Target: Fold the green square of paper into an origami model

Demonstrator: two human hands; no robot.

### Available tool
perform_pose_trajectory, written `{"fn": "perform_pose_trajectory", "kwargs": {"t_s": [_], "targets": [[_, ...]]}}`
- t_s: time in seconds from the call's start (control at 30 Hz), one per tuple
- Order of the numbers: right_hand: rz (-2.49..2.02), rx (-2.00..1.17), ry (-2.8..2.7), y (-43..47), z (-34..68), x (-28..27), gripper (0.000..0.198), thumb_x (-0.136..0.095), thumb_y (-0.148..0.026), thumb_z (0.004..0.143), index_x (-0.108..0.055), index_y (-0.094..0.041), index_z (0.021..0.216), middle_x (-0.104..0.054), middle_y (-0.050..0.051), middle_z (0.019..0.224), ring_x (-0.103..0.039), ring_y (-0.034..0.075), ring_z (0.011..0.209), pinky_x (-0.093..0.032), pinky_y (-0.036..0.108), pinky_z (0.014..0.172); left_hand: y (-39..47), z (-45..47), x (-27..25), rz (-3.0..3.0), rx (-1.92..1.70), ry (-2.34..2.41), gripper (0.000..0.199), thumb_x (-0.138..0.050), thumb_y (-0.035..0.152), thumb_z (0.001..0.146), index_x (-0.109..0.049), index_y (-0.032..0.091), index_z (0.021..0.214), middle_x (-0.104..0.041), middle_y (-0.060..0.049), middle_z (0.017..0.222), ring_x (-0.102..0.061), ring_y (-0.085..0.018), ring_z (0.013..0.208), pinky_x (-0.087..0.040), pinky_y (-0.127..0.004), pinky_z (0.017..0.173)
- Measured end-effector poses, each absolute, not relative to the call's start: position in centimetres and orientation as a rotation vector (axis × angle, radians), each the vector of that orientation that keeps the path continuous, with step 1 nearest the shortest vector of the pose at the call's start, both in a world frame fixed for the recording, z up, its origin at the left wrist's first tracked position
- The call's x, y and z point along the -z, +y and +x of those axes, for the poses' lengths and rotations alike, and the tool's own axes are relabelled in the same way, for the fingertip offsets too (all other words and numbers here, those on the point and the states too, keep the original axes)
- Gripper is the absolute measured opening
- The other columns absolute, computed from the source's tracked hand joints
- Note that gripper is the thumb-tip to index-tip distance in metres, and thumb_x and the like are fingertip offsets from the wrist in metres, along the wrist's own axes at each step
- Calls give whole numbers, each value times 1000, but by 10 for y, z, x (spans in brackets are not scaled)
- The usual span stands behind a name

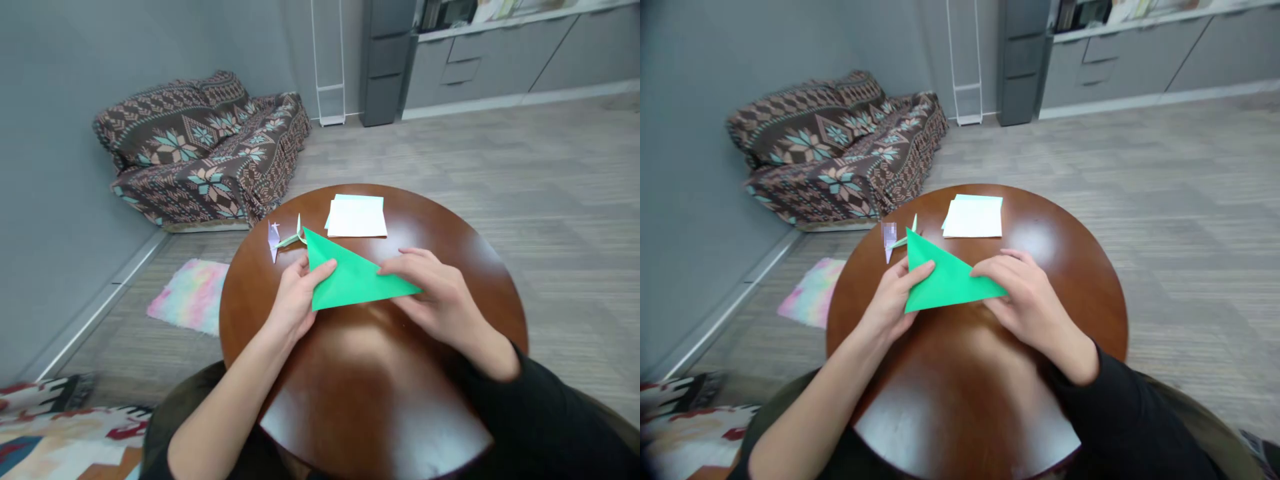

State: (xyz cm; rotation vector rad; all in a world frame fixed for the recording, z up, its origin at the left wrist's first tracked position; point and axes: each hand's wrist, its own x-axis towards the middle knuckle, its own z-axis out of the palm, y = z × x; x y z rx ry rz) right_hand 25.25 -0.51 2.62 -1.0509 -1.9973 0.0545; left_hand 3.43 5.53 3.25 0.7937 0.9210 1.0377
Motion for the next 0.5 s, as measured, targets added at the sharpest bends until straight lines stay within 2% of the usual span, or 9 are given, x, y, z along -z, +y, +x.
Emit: {"fn": "perform_pose_trajectory", "kwargs": {"t_s": [0.13, 0.37, 0.43, 0.5], "targets": [[-1028, -121, -2021, -5, 250, -27, 30, -61, -11, 91, -68, -26, 117, -81, 6, 105, -77, 24, 92, -53, 48, 103, 55, 32, -32, 799, -1075, 981, 40, -96, 34, 62, -76, 14, 91, -82, -9, 94, -77, -23, 83, -62, -35, 82], [-986, -513, -1807, -8, 248, -31, 20, -65, -17, 94, -81, -25, 103, -83, 5, 98, -79, 25, 92, -63, 36, 80, 55, 32, -34, 828, -1114, 1000, 41, -94, 40, 64, -74, 14, 89, -79, -9, 84, -76, -25, 80, -62, -36, 79], [-1024, -649, -1719, -8, 250, -31, 20, -66, -17, 93, -83, -25, 98, -84, 4, 99, -79, 25, 92, -63, 35, 80, 55, 32, -34, 879, -1186, 987, 49, -94, 38, 66, -71, 17, 104, -77, -4, 84, -74, -22, 77, -61, -33, 76], [-1070, -769, -1610, -6, 252, -31, 16, -70, -19, 90, -84, -25, 95, -84, 4, 97, -80, 26, 91, -64, 37, 82, 54, 32, -33, 959, -1271, 970, 77, -94, 35, 67, -59, 27, 135, -75, 1, 84, -73, -19, 73, -59, -30, 76]]}}
